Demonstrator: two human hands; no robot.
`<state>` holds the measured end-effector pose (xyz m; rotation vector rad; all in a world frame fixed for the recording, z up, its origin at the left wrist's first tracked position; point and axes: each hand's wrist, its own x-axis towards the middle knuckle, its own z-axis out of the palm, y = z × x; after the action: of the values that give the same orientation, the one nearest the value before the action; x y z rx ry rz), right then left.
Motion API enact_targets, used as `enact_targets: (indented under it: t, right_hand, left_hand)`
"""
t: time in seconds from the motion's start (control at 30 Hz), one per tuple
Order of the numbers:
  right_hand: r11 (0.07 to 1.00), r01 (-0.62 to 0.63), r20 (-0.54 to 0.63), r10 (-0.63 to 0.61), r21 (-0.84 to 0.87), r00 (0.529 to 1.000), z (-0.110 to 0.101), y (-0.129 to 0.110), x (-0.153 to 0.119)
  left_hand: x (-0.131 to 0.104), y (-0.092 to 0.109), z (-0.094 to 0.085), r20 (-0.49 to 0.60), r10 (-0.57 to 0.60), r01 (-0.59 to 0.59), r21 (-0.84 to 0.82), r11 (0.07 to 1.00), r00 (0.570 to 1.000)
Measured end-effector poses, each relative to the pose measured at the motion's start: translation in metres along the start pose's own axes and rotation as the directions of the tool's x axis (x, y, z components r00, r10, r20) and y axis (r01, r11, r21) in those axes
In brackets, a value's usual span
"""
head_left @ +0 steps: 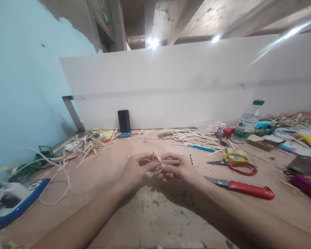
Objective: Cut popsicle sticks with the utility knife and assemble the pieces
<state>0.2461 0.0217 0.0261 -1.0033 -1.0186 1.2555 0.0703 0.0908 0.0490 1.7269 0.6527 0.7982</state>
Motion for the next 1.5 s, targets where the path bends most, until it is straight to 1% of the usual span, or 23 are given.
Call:
enact_targets:
  t: [0.13,0.27,0.33,0.4,0.47,0.53,0.57,0.63,0.73,0.83,0.9,0.93,1.03,1.17,1.4,1.5]
  right_hand:
    - [0.999,0.032,-0.038,-0.034,-0.038,0.999,-0.004,-0.003,0.001]
    - [0.995,0.056,-0.051,-0.060,-0.088,0.997,-0.002,-0.006,-0.002]
    - [0.993,0.060,-0.065,-0.067,-0.098,0.996,-0.002,-0.007,-0.003]
    - [0.994,0.063,-0.104,-0.073,-0.092,0.992,-0.006,-0.008,-0.002]
    - [0.995,0.070,-0.159,-0.081,-0.074,0.984,-0.015,-0.010,0.000]
    - [0.996,0.070,-0.200,-0.079,-0.051,0.977,-0.024,-0.012,0.005]
    - [0.997,0.067,-0.208,-0.074,-0.039,0.975,-0.028,-0.013,0.007]
    - [0.998,0.061,-0.203,-0.063,-0.018,0.977,-0.030,-0.012,0.010]
    - [0.997,0.073,-0.165,-0.073,-0.008,0.983,-0.025,-0.008,0.012]
    - [0.994,0.105,-0.125,-0.108,-0.033,0.986,-0.016,-0.003,0.010]
    - [0.991,0.126,-0.105,-0.130,-0.051,0.986,-0.012,0.000,0.009]
    - [0.989,0.134,-0.097,-0.139,-0.058,0.986,-0.011,0.001,0.009]
    - [0.987,0.144,-0.087,-0.150,-0.069,0.985,-0.011,0.002,0.009]
    - [0.984,0.160,-0.103,-0.168,-0.076,0.980,-0.013,0.003,0.009]
    - [0.980,0.179,-0.094,-0.187,-0.090,0.978,-0.010,0.004,0.006]
    - [0.978,0.188,-0.111,-0.197,-0.088,0.974,-0.010,0.004,0.005]
  left_hand:
    - [0.001,-0.001,-0.002,-0.047,-0.050,0.049,-0.012,0.999,0.998]
    - [0.002,0.000,-0.002,-0.054,-0.076,0.074,-0.037,0.997,0.996]
    - [0.005,-0.002,-0.005,-0.072,-0.082,0.079,-0.043,0.996,0.994]
    - [0.010,-0.003,-0.015,-0.141,-0.082,0.077,-0.040,0.996,0.987]
    - [0.016,-0.004,-0.028,-0.245,-0.074,0.068,-0.032,0.997,0.967]
    - [0.019,-0.001,-0.037,-0.296,-0.066,0.060,-0.027,0.998,0.953]
    - [0.019,0.002,-0.038,-0.289,-0.067,0.062,-0.026,0.998,0.955]
    - [0.015,0.007,-0.031,-0.222,-0.081,0.078,-0.022,0.997,0.972]
    - [0.002,0.009,-0.008,-0.095,-0.129,0.127,-0.024,0.992,0.987]
    - [-0.009,0.003,0.011,0.033,-0.231,0.233,-0.135,0.963,0.972]
    - [-0.010,-0.001,0.016,0.095,-0.252,0.266,-0.191,0.945,0.963]
    - [-0.010,-0.003,0.016,0.102,-0.242,0.257,-0.193,0.947,0.965]
    - [-0.007,-0.005,0.015,0.069,-0.203,0.212,-0.151,0.966,0.977]
    - [-0.007,-0.005,0.014,0.058,-0.208,0.214,-0.136,0.967,0.976]
    - [-0.006,-0.003,0.012,0.091,-0.189,0.199,-0.118,0.973,0.978]
    - [-0.006,-0.002,0.012,0.117,-0.179,0.191,-0.105,0.976,0.977]
